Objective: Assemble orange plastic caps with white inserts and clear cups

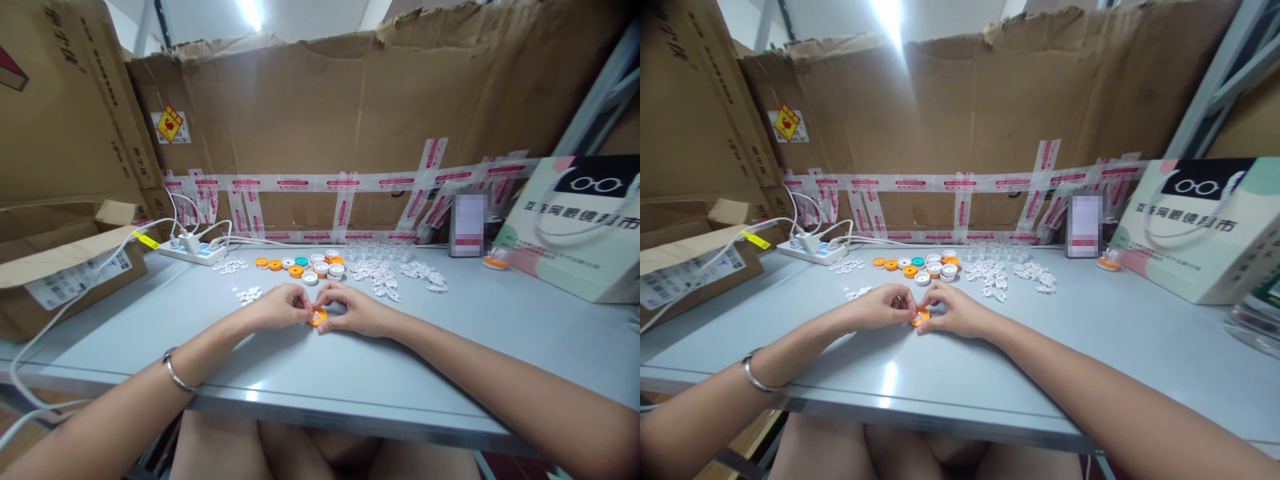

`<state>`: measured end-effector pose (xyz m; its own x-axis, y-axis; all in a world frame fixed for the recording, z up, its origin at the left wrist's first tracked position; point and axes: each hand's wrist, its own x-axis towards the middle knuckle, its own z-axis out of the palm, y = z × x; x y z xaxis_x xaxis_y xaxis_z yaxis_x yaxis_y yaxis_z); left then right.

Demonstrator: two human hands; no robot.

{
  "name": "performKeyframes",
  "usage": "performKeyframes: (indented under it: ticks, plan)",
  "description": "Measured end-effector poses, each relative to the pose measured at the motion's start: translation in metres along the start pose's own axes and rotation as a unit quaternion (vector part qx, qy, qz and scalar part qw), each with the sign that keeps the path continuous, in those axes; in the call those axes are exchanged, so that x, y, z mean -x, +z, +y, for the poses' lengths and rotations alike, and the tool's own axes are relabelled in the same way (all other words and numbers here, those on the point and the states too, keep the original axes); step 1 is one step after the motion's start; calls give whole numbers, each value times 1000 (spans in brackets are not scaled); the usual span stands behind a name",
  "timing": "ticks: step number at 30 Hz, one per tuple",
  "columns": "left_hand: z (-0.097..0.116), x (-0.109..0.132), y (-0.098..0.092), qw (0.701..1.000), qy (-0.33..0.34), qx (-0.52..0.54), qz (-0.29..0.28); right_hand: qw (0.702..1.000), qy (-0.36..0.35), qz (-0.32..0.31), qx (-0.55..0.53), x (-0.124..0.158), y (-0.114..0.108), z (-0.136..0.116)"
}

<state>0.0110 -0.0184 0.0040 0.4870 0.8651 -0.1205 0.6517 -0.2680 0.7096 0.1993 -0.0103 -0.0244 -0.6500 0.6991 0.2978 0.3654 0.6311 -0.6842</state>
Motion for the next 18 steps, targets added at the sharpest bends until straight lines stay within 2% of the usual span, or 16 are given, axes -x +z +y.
performKeyframes:
  ticks: [3, 6, 9, 11, 14, 18]
  plan:
    - [1, -1, 0, 1000, 9, 2, -1, 1000, 7, 0, 0, 0, 0, -1]
    - [4, 2, -10, 999, 28, -7, 26, 1000, 22, 0, 1, 0, 0, -4]
    - [3, 9, -32, 993, 40, -44, 102, 999, 41, 1, -7, 0, -1, -7]
    - [-2, 15, -48, 981, 41, -115, 152, 998, 57, 2, -9, 0, -1, -9]
    - [-10, 25, -63, 967, 22, -218, 131, 998, 70, 4, -2, 1, -2, -11]
    - [-16, 32, -66, 958, -19, -275, 73, 997, 76, -2, 3, 1, -3, -12]
